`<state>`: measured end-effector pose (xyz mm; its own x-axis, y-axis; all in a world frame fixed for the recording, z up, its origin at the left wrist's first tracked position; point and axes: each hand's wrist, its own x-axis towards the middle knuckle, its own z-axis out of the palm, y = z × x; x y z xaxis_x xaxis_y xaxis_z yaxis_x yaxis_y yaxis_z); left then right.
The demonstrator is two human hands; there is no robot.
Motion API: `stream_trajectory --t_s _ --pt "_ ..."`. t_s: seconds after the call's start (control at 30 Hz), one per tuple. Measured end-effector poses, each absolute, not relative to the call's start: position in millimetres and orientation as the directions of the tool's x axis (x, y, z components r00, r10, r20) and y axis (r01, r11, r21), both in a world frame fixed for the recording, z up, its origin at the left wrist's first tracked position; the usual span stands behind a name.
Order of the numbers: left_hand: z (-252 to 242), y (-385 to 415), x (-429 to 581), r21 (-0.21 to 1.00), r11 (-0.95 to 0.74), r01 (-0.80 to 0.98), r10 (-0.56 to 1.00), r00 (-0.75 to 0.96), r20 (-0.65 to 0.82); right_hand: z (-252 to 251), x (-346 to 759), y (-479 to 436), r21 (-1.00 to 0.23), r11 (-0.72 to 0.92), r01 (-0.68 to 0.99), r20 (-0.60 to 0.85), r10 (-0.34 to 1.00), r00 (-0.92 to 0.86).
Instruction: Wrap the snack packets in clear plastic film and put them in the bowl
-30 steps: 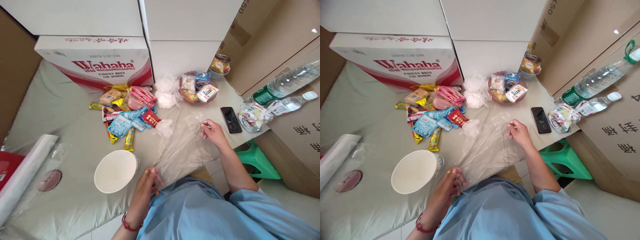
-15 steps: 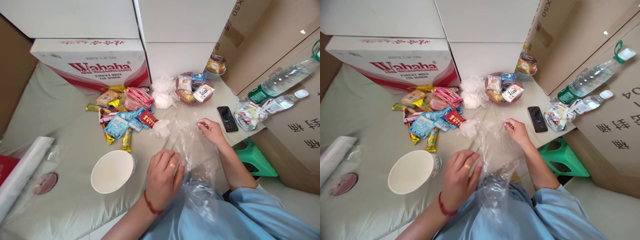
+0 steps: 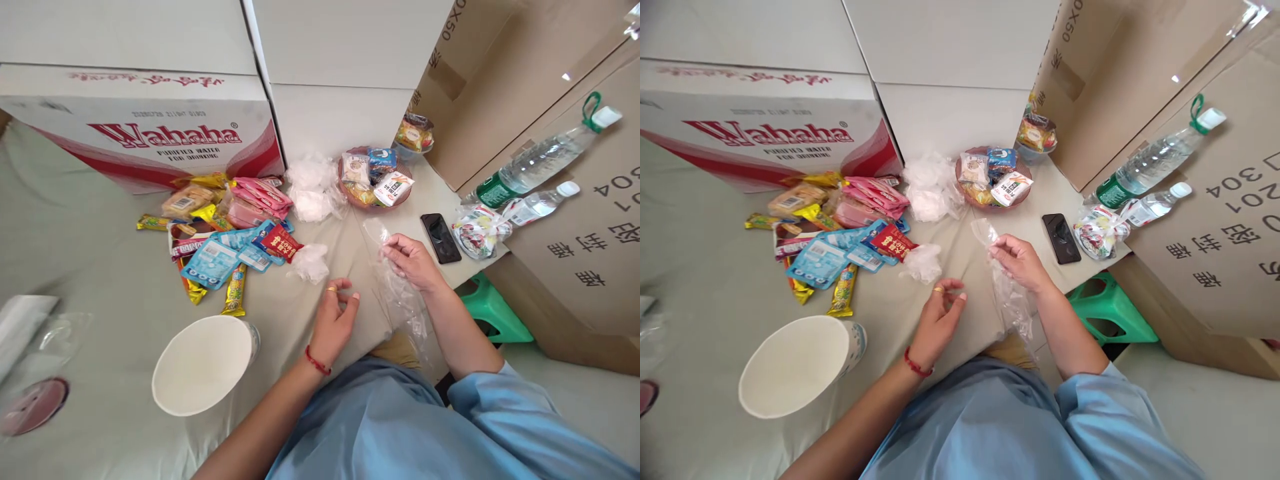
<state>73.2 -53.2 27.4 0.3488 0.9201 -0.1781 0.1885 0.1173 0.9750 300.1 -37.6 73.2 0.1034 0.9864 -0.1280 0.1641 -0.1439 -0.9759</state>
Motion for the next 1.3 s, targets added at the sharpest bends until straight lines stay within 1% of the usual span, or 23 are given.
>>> stream_trajectory --t_s 0.03,0.07,0.1,0.13,0.17,0.2,0.23,0.27,0.33,0.4,0.47,0.53,0.6,0.63,0.73,0.8,0.83,0.9,1.0,1.07,1.2,1.23,1.3 --pt "29 -52 72 0.988 0.016 0.153 0.941 0.333 -0.067 81 295 -43 -0.975 -0.168 0.143 -0.172 0.985 -0.021" --pt "31 -50 69 0.989 -0.101 0.107 0.942 0.331 0.061 89 290 -48 -0.971 -0.179 0.158 -0.205 0.964 -0.168" --pt "32 -48 64 0.977 -0.207 0.046 0.918 0.355 0.177 98 286 -52 -0.967 -0.168 0.190 -0.223 0.920 -0.323" --pt "34 -46 60 0.960 -0.277 -0.025 0.875 0.407 0.263 106 283 -57 -0.967 -0.133 0.216 -0.222 0.858 -0.464" --pt "35 -44 55 0.949 -0.300 -0.098 0.819 0.483 0.309 113 280 -61 -0.972 -0.085 0.219 -0.200 0.787 -0.583" --pt "36 -42 51 0.949 -0.274 -0.158 0.757 0.574 0.314 119 278 -64 -0.979 -0.047 0.197 -0.170 0.719 -0.673" --pt "36 -41 47 0.957 -0.216 -0.195 0.689 0.664 0.290 124 277 -68 -0.987 -0.037 0.153 -0.138 0.669 -0.730" --pt "36 -41 45 0.967 -0.142 -0.210 0.624 0.740 0.252 127 277 -71 -0.993 -0.060 0.103 -0.117 0.644 -0.756" --pt "33 -42 41 0.977 -0.011 -0.213 0.529 0.828 0.186 132 280 -75 -0.986 -0.166 0.013 -0.124 0.679 -0.723" --pt "30 -44 38 0.984 0.033 -0.173 0.480 0.867 0.136 133 287 -76 -0.968 -0.250 -0.011 -0.196 0.784 -0.590" --pt "30 -47 34 0.997 -0.024 -0.068 0.471 0.879 0.071 132 296 -72 -0.962 -0.269 0.050 -0.265 0.869 -0.418" --pt "34 -49 29 0.993 -0.099 0.057 0.514 0.858 0.002 128 307 -63 -0.953 -0.253 0.168 -0.292 0.916 -0.274" --pt "39 -52 22 0.986 -0.106 0.127 0.596 0.802 -0.040 121 318 -50 -0.934 -0.214 0.287 -0.277 0.941 -0.196" --pt "41 -53 18 0.986 -0.076 0.145 0.635 0.770 -0.064 117 323 -42 -0.921 -0.186 0.342 -0.258 0.950 -0.177" --pt "42 -56 9 0.977 0.123 0.175 0.752 0.626 -0.206 100 334 -16 -0.879 -0.083 0.470 -0.180 0.969 -0.166" --pt "39 -57 6 0.949 0.280 0.146 0.798 0.514 -0.315 87 337 0 -0.859 -0.035 0.511 -0.141 0.975 -0.171" --pt "36 -58 6 0.933 0.339 0.123 0.812 0.462 -0.356 81 337 7 -0.851 -0.012 0.525 -0.121 0.977 -0.173" --pt "32 -57 9 0.912 0.401 0.089 0.847 0.343 -0.406 67 335 20 -0.818 0.055 0.572 -0.057 0.983 -0.177" --pt "28 -53 19 0.910 0.403 0.099 0.904 0.116 -0.412 47 331 35 -0.717 0.168 0.677 0.069 0.983 -0.171" --pt "26 -46 26 0.916 0.374 0.144 0.923 0.037 -0.383 35 332 41 -0.677 0.183 0.713 0.123 0.983 -0.136" --pt "22 -32 36 0.910 0.245 0.334 0.964 0.014 -0.264 30 345 41 -0.612 0.126 0.780 0.174 0.985 -0.022" --pt "21 -29 37 0.897 0.209 0.389 0.971 0.021 -0.236 36 348 36 -0.573 0.121 0.810 0.208 0.978 0.001" --pt "18 -26 38 0.864 0.156 0.479 0.978 0.048 -0.203 54 350 18 -0.481 0.124 0.868 0.324 0.945 0.045"
